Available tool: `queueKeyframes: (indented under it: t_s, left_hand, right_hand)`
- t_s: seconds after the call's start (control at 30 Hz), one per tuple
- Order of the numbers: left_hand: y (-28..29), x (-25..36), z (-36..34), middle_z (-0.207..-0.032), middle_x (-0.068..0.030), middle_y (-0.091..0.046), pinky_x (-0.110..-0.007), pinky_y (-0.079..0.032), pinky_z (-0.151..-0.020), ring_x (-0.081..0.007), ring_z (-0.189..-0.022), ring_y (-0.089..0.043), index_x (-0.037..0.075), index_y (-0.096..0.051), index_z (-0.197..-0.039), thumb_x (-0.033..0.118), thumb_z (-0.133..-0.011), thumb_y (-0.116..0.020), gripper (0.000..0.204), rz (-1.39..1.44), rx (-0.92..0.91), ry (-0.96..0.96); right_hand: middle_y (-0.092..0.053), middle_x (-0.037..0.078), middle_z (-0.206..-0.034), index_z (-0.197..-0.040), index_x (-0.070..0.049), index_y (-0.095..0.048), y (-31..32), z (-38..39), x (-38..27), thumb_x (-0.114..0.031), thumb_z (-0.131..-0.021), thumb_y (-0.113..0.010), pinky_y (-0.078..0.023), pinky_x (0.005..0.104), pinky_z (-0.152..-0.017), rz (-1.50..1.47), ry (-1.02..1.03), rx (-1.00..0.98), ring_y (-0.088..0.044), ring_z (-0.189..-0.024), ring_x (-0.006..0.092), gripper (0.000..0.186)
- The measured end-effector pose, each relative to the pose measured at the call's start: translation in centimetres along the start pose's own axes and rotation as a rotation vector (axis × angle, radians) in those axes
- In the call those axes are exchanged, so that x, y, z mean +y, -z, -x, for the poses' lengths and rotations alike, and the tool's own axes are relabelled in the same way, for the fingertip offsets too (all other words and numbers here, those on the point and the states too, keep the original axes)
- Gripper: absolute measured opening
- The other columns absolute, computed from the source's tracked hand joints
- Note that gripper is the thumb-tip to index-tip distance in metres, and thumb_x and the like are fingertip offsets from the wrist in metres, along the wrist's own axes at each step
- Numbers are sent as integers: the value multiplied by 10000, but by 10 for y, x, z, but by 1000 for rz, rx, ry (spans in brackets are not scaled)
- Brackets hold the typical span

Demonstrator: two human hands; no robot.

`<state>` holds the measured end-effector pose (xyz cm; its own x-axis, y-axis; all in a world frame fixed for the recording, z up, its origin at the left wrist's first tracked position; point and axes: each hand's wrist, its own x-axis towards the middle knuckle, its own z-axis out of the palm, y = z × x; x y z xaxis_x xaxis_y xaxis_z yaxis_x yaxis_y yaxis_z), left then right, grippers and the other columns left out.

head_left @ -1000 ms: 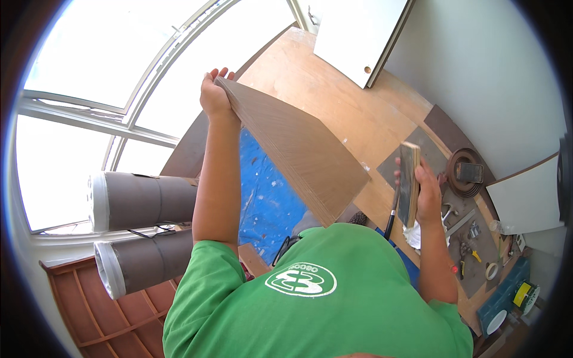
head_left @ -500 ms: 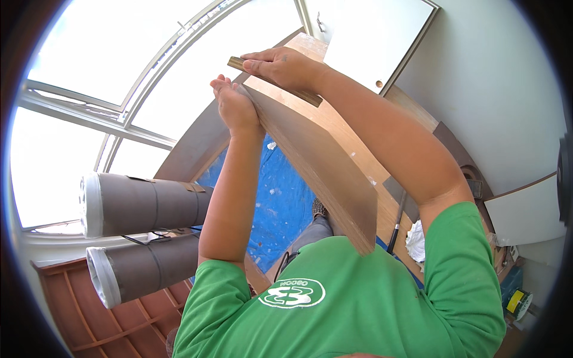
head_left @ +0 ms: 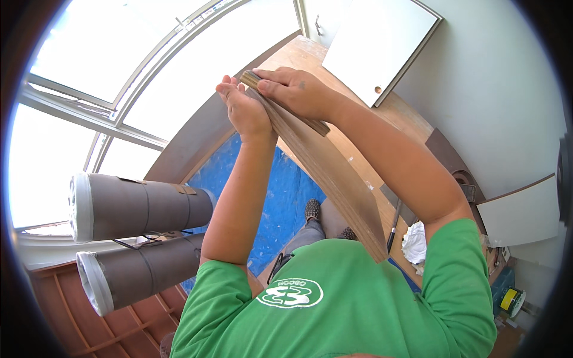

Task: The person wipes a rectangular wood panel with a white cloth, then sands the edges of the panel with a sanding block. The person handles the panel and sanding block by hand, working on a workbench in a workshop.

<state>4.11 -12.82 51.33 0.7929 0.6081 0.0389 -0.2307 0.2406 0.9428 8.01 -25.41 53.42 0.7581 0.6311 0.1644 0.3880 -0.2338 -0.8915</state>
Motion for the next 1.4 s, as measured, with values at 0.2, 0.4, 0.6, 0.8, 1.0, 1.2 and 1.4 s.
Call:
queueKeyframes:
  t_s: [0.2, 0.4, 0.6, 0.8, 1.0, 1.2, 1.4]
  left_hand:
    - [5, -2, 0, -1483, -177, -534, -401, -320, -1193, -265, -1417, -432, 35, -604, -1262, 499, -1126, -313, 565, 118, 15, 68]
    - [-5, -9, -8, -1056, -140, -717, -379, -429, -1021, -205, -1127, -582, 17, -661, -960, 210, -1042, -471, 283, 280, -151, 140]
    - [-11, -18, -28, -870, -110, -704, -329, -505, -832, -181, -875, -652, 33, -662, -904, 276, -1014, -580, 279, 252, -405, 179]
    - [-21, -45, -32, -928, -80, -692, -314, -497, -892, -165, -925, -662, 72, -646, -1012, 385, -988, -678, 315, 209, -522, 122]
    - [-18, -53, -36, -1169, -114, -640, -318, -502, -935, -185, -1083, -606, 26, -632, -1258, 443, -966, -722, 518, 57, -562, 145]
    - [-23, -45, -15, -1591, -93, -461, -532, -78, -1292, -314, -1555, -289, 193, -583, -1450, 620, -1081, -323, 621, -546, -503, -1061]
    - [-26, -4, -11, -1468, -84, -585, -522, -180, -1284, -301, -1480, -427, 155, -633, -1371, 912, -864, -406, 939, -800, -853, -1481]
  right_hand:
    - [-695, 121, -1232, -1519, -113, -575, 49, 98, 25, -436, -1071, -584, -473, 296, -1023, -337, -290, 145, -636, -1132, 188, 553]
    - [-681, 100, -1287, -1488, 57, -534, 64, 198, 31, -362, -1065, -631, -502, 272, -970, -406, -285, 490, -641, -1110, 123, 603]
    - [-699, 110, -1203, -1375, 41, -594, 53, 305, 56, -444, -1076, -574, -549, 288, -850, -488, -367, 761, -660, -996, 149, 570]
    - [-697, 147, -1234, -1364, 44, -588, 44, 362, 47, -420, -1083, -563, -544, 338, -933, -622, -388, 905, -673, -1039, 205, 543]
    - [-700, 152, -1230, -1351, 46, -596, 43, 368, 39, -378, -1097, -544, -528, 353, -988, -561, -390, 948, -669, -1092, 223, 497]
    - [-720, 88, -1156, -1333, 7, -629, 43, 374, 50, -375, -1098, -556, -571, 319, -858, -442, -475, 1088, -692, -956, 168, 455]
    - [-724, 43, -1153, -1337, -12, -644, 35, 393, 41, -333, -1105, -561, -571, 300, -856, -501, -385, 1116, -689, -953, 121, 404]
